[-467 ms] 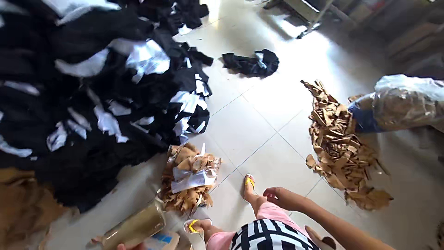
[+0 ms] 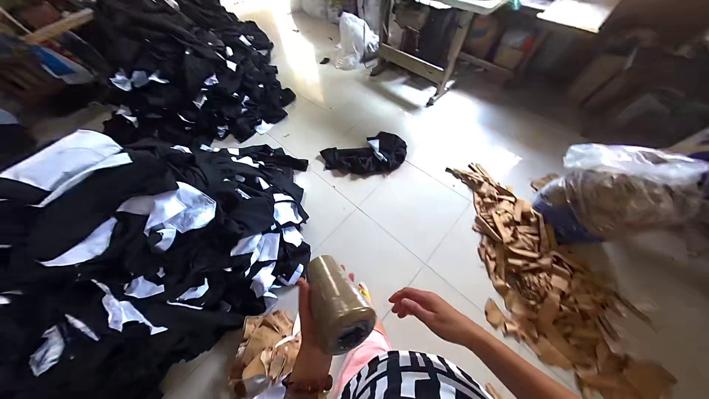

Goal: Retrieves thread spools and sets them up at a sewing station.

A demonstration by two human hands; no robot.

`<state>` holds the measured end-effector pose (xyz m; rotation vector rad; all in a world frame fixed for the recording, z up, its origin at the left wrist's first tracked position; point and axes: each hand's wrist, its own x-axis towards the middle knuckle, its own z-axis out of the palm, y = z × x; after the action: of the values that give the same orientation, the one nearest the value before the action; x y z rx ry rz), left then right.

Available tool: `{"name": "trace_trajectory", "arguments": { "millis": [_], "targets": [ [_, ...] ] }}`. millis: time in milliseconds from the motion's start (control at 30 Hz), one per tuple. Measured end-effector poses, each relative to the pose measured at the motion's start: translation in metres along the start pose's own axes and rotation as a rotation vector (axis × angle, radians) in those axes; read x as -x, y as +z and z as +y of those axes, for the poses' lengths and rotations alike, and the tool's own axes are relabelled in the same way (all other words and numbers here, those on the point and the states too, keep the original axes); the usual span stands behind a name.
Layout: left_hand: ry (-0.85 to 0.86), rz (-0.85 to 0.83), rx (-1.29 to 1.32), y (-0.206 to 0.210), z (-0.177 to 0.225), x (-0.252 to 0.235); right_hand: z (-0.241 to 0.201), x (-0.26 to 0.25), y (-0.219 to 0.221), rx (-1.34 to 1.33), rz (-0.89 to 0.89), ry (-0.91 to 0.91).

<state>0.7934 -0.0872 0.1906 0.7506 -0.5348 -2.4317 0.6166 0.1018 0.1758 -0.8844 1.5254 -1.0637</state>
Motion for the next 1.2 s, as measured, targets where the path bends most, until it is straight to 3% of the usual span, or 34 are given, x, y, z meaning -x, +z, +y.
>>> {"name": "trace_trajectory", "arguments": {
  "millis": [133, 267, 500, 600, 667, 733, 833, 900, 1067, 1200],
  "targets": [
    [0.197, 0.110, -0.470, 0.055, -0.006, -0.096, -0.041, -0.072, -0.064, -0.157, 0.000, -0.014],
    [0.241, 0.056, -0.657, 0.118, -0.007, -0.195, -0.086, -0.145, -0.132, -0.286, 0.026, -0.011],
    [-0.010, -0.172, -0.829, 0.234, -0.016, -0.367, -0.109, -0.221, -0.284, -0.425, 0.144, 0.042],
    [-0.108, -0.262, -1.012, 0.277, -0.033, -0.445, -0.102, -0.258, -0.354, -0.579, 0.183, 0.094],
    [-0.117, -0.287, -1.001, 0.296, -0.047, -0.490, -0.096, -0.281, -0.401, -0.745, 0.190, 0.103],
    [0.009, -0.278, -0.981, 0.311, -0.051, -0.522, -0.099, -0.310, -0.446, -0.937, 0.204, 0.100],
    [0.587, -0.215, -1.175, 0.314, -0.050, -0.545, -0.109, -0.360, -0.498, -1.148, 0.308, 0.176],
    [0.833, -0.238, -1.304, 0.314, -0.044, -0.567, -0.123, -0.401, -0.526, -1.202, 0.373, 0.222],
    [0.944, -0.219, -1.559, 0.326, -0.024, -0.655, -0.151, -0.509, -0.554, -1.178, 0.319, 0.257],
    [0.959, -0.099, -1.623, 0.323, 0.040, -0.736, -0.191, -0.598, -0.562, -1.153, 0.342, 0.321]
  ]
}}
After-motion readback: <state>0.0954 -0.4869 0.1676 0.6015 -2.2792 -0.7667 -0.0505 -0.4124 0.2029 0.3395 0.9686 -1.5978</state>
